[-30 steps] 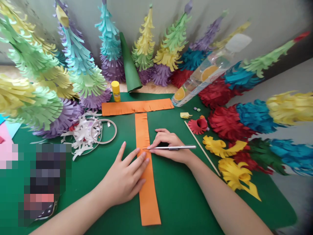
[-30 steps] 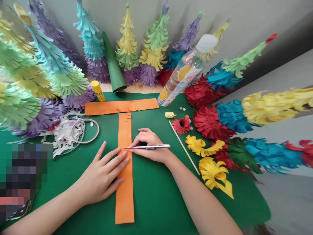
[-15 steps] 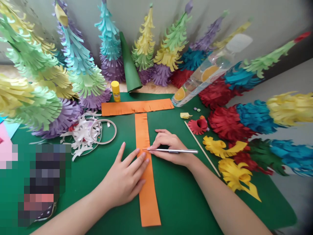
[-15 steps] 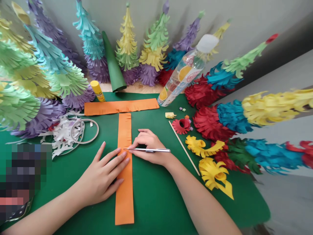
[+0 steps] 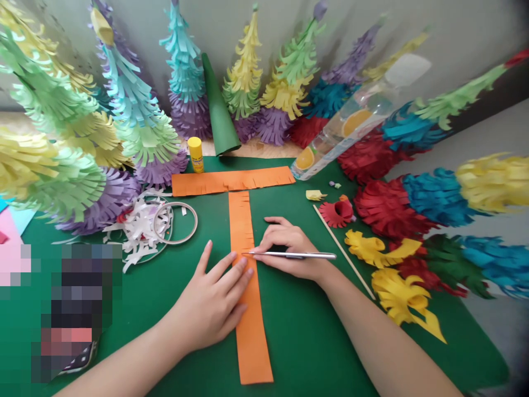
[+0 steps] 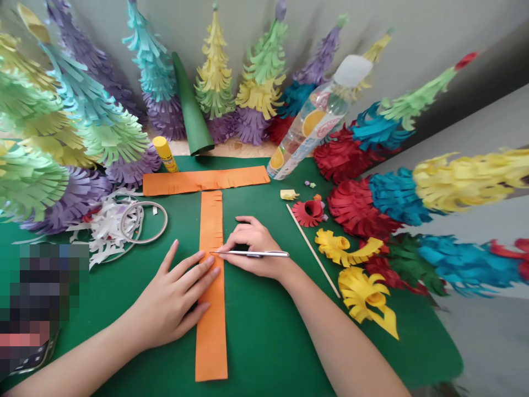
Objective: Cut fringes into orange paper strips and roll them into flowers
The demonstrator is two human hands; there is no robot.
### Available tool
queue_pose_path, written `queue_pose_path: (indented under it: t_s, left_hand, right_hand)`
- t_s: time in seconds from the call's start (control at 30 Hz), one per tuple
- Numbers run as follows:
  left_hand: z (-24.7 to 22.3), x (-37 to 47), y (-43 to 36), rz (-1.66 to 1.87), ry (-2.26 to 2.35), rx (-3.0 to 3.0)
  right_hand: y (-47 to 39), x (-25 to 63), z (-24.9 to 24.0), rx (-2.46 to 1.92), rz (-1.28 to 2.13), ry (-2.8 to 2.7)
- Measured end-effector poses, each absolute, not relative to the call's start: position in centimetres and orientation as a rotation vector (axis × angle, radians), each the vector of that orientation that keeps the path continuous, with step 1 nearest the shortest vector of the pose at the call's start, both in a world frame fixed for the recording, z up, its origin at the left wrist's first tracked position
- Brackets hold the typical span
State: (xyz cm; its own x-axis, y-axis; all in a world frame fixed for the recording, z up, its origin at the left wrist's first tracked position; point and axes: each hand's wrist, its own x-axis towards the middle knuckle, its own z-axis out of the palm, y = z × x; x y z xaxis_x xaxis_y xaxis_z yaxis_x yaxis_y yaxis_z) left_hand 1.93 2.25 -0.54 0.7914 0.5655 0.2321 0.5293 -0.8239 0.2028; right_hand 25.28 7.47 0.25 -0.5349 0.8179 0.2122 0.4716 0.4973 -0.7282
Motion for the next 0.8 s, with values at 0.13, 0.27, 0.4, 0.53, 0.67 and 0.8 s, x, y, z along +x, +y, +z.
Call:
queue_pose_path:
  t_s: [0.13,0.27,0.4,0.53,0.67,0.8]
  left_hand:
    - [-0.6,1.9,2.2,0.426,0.880,2.846]
    - [-0.6,2.0,2.2,0.435,0.890,2.837]
    - [-0.7,2.1,2.2,0.444,0.892,2.828]
    - [-0.7,2.0,2.2,0.450,0.900,2.818]
    - [-0.7,2.0,2.2,0.447,0.900,2.813]
    - [-0.6,2.1,2.2,0.457,0.891,2.812]
  right_hand:
    - [7.7,25.4,0.2,-1.055,0.840,-2.195]
    - [7.8,25.6,0.4,-1.016,0.840,-2.225]
    - [8.0,25.9,0.6,-0.999,0.831,-2.246]
    - [8.1,26.2,0.6,-0.975,0.815,-2.273]
    - [8.3,26.9,0.7,-0.966,0.840,-2.275]
    - [8.3,27.7,0.9,-0.995,0.913,-2.292]
